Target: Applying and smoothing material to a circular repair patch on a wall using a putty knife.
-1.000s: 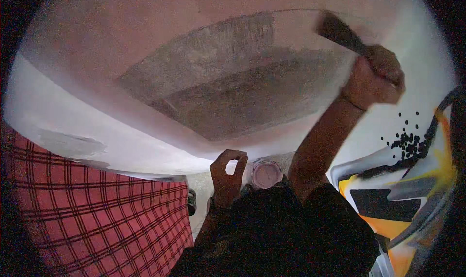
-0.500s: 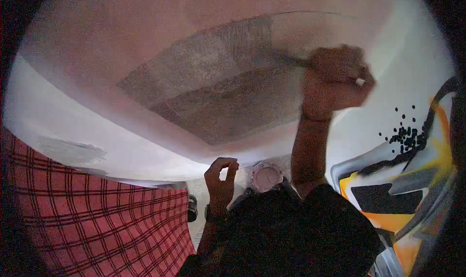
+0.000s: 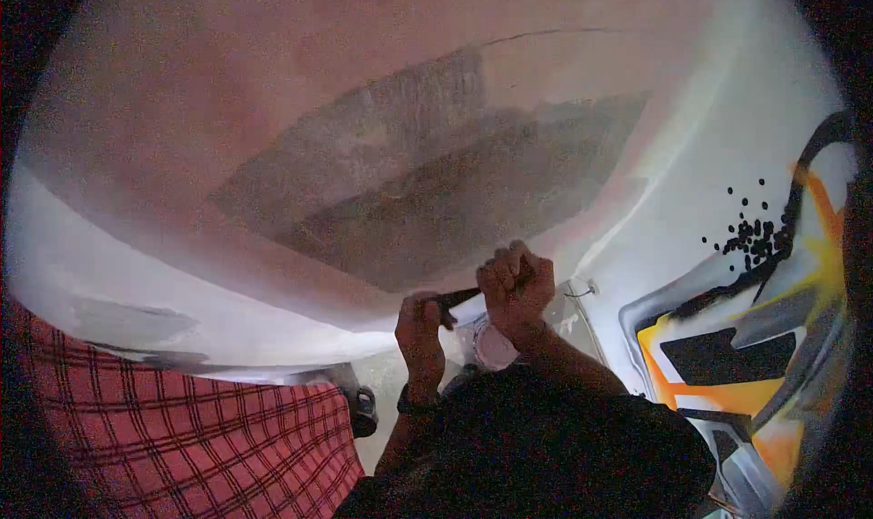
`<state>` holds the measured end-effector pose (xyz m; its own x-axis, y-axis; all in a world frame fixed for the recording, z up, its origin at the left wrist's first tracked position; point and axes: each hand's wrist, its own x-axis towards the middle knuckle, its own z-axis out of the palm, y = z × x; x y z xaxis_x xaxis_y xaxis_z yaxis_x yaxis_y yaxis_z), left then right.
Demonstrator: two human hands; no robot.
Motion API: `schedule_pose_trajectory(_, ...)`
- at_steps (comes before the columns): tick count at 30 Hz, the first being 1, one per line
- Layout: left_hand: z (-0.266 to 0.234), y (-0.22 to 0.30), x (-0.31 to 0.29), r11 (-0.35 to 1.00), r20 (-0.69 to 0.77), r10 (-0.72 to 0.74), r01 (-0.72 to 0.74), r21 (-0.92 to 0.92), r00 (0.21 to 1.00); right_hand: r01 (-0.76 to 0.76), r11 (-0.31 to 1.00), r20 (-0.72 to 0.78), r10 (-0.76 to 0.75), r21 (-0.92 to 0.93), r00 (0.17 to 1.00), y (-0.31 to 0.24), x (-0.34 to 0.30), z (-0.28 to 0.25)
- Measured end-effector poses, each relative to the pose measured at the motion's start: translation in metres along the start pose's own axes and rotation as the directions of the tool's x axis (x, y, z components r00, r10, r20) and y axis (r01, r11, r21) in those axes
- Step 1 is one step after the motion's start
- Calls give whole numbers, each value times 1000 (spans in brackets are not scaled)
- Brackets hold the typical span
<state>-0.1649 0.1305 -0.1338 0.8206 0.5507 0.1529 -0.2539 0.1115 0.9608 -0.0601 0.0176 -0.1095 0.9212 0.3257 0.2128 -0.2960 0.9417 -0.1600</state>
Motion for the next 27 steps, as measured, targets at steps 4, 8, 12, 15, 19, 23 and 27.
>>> schedule_pose_trajectory(4,-8,-1,3,1000,-33,-17,16,-19,999,-69,721,-185,-84,-690,979,-2,-24,-33)
schedule_pose_trajectory(8,-13,-7,11,984,57,-119,110,143,991,-236,482,-213,103,-844,972,-34,-58,-92)
schedule_pose_trajectory(12,-14,-16,20,889,269,-194,53,454,944,-543,132,-387,566,-829,728,-30,-95,-108)
schedule_pose_trajectory(15,-14,-28,18,892,254,-243,112,438,936,-327,101,-241,484,-939,841,0,-110,-106)
schedule_pose_trajectory(19,-11,-30,22,935,186,-241,177,306,953,-428,193,-315,433,-883,845,17,-116,-95)
schedule_pose_trajectory(23,-29,-70,18,975,157,-215,202,93,964,-456,177,-389,315,-872,866,24,-117,-90)
schedule_pose_trajectory(27,-9,-75,6,967,220,-154,101,234,963,-446,75,-431,160,-892,888,21,-102,-93)
